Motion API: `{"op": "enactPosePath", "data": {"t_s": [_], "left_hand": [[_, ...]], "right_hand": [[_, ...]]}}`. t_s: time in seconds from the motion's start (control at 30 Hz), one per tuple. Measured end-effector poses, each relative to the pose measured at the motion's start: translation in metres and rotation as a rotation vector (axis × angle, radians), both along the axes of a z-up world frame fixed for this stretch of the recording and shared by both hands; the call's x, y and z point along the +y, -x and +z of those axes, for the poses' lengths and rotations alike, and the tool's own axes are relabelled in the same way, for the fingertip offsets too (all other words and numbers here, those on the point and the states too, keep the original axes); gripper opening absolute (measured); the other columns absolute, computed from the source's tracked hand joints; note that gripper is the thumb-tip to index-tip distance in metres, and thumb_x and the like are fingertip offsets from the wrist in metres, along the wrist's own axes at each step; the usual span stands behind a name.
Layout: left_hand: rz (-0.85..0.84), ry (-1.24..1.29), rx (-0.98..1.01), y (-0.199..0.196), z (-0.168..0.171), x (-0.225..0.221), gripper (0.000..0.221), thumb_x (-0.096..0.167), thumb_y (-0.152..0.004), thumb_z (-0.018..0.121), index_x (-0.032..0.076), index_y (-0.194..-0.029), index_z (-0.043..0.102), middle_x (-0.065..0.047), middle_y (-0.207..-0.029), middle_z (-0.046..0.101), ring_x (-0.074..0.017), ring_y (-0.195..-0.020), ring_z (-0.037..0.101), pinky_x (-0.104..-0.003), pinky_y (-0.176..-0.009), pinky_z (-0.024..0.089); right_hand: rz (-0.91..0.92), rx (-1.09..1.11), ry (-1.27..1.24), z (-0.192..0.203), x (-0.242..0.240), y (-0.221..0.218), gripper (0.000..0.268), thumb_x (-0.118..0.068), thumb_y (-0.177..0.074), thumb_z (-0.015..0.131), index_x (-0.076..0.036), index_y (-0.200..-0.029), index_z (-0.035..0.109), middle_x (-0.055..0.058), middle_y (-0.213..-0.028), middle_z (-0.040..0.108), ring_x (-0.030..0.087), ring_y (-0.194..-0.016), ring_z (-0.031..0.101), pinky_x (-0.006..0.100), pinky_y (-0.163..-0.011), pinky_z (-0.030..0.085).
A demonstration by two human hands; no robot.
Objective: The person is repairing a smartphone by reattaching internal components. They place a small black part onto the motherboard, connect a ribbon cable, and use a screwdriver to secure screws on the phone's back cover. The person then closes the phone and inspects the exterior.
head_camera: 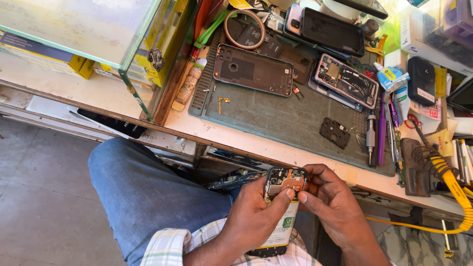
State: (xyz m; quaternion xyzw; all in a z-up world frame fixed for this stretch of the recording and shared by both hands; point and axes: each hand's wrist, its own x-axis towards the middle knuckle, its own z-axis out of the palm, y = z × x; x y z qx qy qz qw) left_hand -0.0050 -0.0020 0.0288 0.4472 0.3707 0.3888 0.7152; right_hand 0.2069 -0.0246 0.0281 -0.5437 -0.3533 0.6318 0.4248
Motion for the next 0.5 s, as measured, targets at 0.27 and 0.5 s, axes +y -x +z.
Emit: {"op": "enactPosePath", "data": {"t_s": [0.27, 0.5], "left_hand": [[0.003, -0.014, 0.022, 0.0023, 0.0037, -0.0013, 0.026, 0.02, -0.098, 0.065, 0.001, -0.113, 0.072, -0.006, -0.083, 0.077, -0.0064, -0.073, 0.067, -0.028, -0.065, 0.056], [0.006, -0.019, 0.048, 0.0004, 0.0016, -0.0041, 0.026, 0.02, -0.097, 0.066, 0.001, -0.113, 0.072, -0.004, -0.081, 0.077, -0.006, -0.072, 0.067, -0.028, -0.064, 0.057]], "right_hand": [[0.044, 0.014, -0.034, 0.0008, 0.0017, -0.0004, 0.051, -0.007, -0.086, 0.074, 0.0, -0.131, 0.05, 0.013, -0.117, 0.064, 0.021, -0.108, 0.063, 0.039, -0.09, 0.057], [0.024, -0.039, -0.106, -0.0048, -0.0018, 0.0028, 0.049, -0.001, -0.086, 0.073, -0.002, -0.129, 0.049, 0.009, -0.114, 0.062, 0.017, -0.107, 0.06, 0.034, -0.091, 0.053]]}}
